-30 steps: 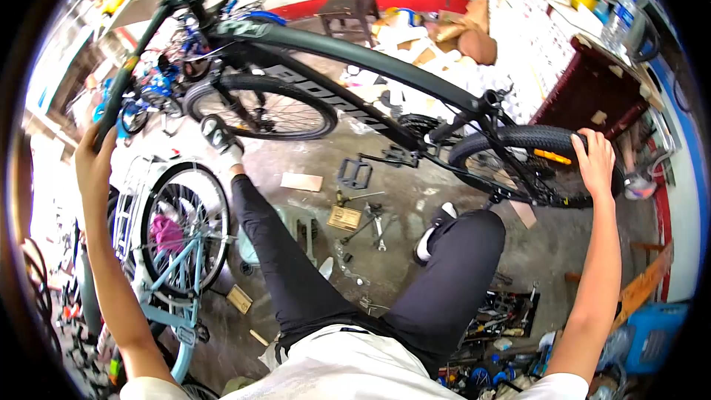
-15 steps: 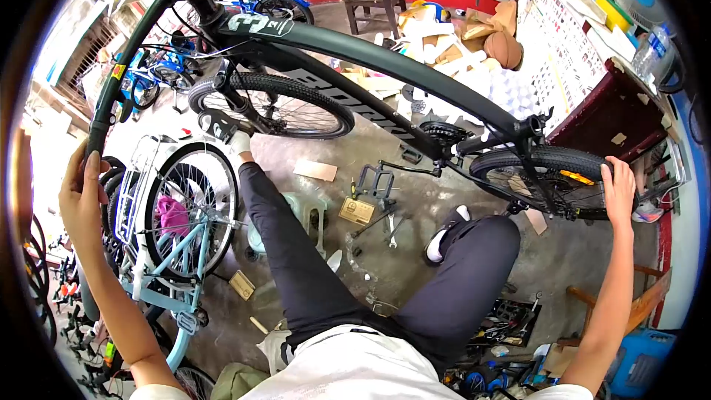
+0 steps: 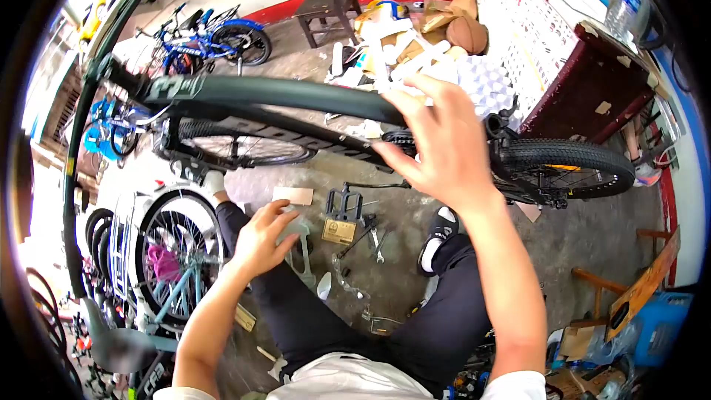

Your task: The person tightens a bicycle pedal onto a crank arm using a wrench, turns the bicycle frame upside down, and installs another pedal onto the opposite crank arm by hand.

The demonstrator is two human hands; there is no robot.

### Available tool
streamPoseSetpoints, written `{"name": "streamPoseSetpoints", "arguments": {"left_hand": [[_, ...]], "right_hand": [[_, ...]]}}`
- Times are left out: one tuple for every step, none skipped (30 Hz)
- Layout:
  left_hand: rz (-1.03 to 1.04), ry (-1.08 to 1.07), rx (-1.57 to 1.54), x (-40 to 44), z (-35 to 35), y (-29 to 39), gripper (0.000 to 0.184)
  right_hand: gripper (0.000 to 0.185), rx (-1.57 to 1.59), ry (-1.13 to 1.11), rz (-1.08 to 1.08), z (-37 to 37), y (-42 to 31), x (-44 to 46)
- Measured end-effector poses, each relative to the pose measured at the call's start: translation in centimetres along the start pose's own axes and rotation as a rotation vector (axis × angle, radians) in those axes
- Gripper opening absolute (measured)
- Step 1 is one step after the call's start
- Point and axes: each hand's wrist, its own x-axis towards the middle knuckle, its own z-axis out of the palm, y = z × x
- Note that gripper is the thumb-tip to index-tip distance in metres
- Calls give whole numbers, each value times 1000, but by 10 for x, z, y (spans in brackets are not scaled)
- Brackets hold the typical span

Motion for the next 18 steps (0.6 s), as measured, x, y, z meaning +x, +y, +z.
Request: {"name": "streamPoseSetpoints", "arguments": {"left_hand": [[-32, -67, -15, 17, 24, -14, 43], [-16, -76, -20, 36, 47, -28, 43], [-1, -86, -26, 55, 68, -40, 43], [16, -100, -28, 77, 84, -46, 41], [29, -101, -29, 101, 100, -52, 41], [-31, -204, -15, 125, 116, -54, 43], [-95, -310, 1, 147, 133, -60, 44], [-90, -409, 74, 169, 169, -78, 43], [77, -194, 26, 184, 193, -84, 37], [143, -192, -260, 199, 215, -93, 35], [75, -262, -143, 212, 240, -96, 34], [15, -340, -16, 228, 255, -91, 33], [-35, -424, 112, 244, 269, -85, 33], [7, -452, 92, 257, 285, -93, 37], [42, -479, 72, 266, 303, -102, 42], [16, -517, 72, 275, 322, -105, 54], [10, -486, 64, 279, 353, -118, 61], [5, -451, 61, 283, 366, -121, 65]], "right_hand": [[47, 46, 1, 43, 17, 6, 8], [45, -2, -205, 177, 33, 12, 10], [43, -45, -413, 314, 46, 20, 12], [40, -7, -311, 289, 49, 21, 10], [41, 4, -319, 333, 49, 21, 9], [42, 5, -305, 333, 49, 21, 10], [43, 10, -294, 334, 49, 20, 10], [44, 4, -301, 330, 50, 20, 10], [45, -9, -307, 327, 50, 20, 9], [43, -48, -297, 268, 48, 21, 11], [40, -27, -286, 255, 47, 23, 12], [35, 13, -315, 266, 47, 26, 13], [30, 0, -303, 256, 50, 27, 10], [22, 10, -314, 257, 49, 28, 12], [17, -22, -290, 225, 52, 30, 9], [16, -13, -299, 231, 52, 30, 9], [18, -25, -269, 219, 53, 29, 8], [23, -9, -309, 223, 52, 27, 10]]}}
